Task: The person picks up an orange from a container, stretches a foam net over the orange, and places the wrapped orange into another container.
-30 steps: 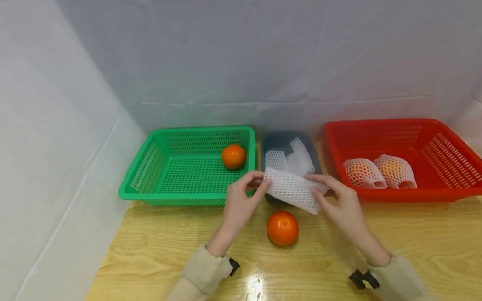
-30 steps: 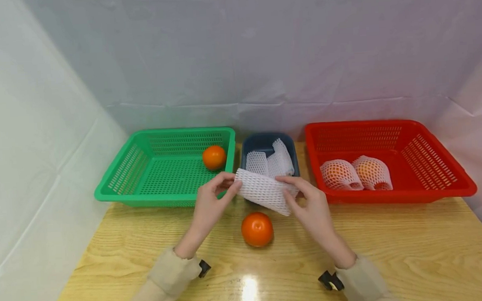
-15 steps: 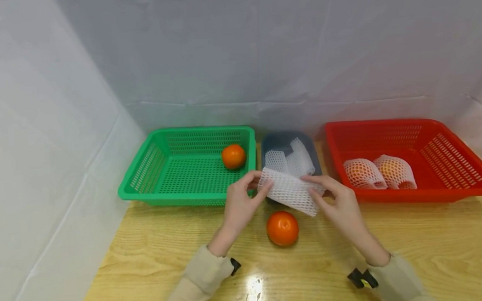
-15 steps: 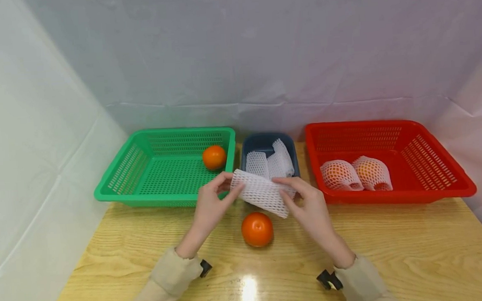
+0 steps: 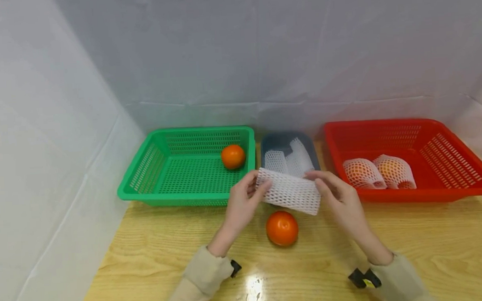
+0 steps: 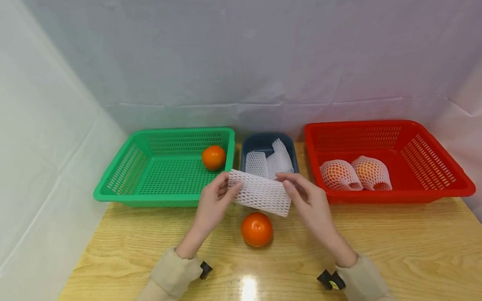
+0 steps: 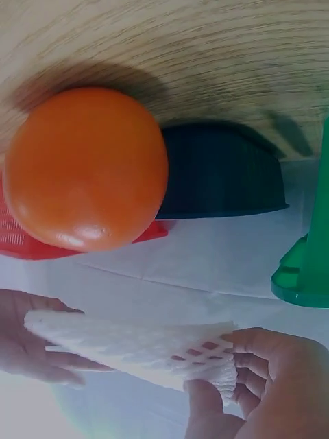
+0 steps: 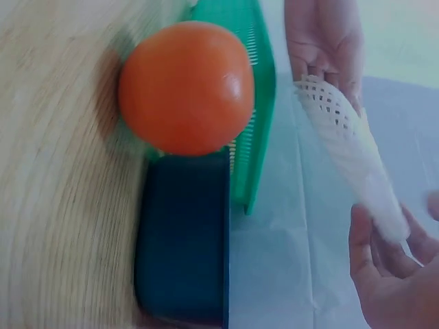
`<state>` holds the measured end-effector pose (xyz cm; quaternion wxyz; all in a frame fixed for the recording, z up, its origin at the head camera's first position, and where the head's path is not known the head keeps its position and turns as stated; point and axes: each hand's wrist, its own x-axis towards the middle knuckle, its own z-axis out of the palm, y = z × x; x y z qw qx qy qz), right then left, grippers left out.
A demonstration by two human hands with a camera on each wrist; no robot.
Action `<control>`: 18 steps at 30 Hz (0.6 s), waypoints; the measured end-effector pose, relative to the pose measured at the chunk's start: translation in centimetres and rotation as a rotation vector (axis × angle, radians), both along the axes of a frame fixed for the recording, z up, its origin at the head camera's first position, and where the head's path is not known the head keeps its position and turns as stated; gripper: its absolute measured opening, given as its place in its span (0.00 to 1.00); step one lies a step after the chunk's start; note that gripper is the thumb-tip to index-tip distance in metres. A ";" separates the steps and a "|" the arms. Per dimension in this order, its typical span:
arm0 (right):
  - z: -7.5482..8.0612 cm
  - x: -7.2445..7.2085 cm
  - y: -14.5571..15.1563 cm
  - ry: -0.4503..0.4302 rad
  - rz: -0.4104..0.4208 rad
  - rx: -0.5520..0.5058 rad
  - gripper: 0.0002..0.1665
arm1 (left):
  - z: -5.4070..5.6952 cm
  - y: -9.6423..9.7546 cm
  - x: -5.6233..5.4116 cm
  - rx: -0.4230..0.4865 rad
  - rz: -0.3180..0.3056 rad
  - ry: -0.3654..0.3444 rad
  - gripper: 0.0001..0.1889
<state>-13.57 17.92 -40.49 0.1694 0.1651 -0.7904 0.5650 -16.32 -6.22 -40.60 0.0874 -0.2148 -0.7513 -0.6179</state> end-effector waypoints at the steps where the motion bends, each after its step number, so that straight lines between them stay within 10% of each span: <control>1: 0.1 0.0 0.1 -0.031 0.018 -0.052 0.16 | 0.0 0.0 0.0 0.014 -0.005 -0.006 0.11; 6: 0.7 0.0 0.3 -0.166 0.119 -0.287 0.28 | 0.3 -0.2 -0.1 0.077 -0.038 -0.055 0.12; 12: 0.4 -0.1 0.2 -0.280 0.179 -0.281 0.21 | 0.7 0.4 0.3 0.182 -0.109 -0.101 0.12; 18: 0.2 -0.3 -1.7 -0.333 0.412 -0.358 0.22 | 0.8 1.8 0.8 0.292 -0.181 -0.186 0.13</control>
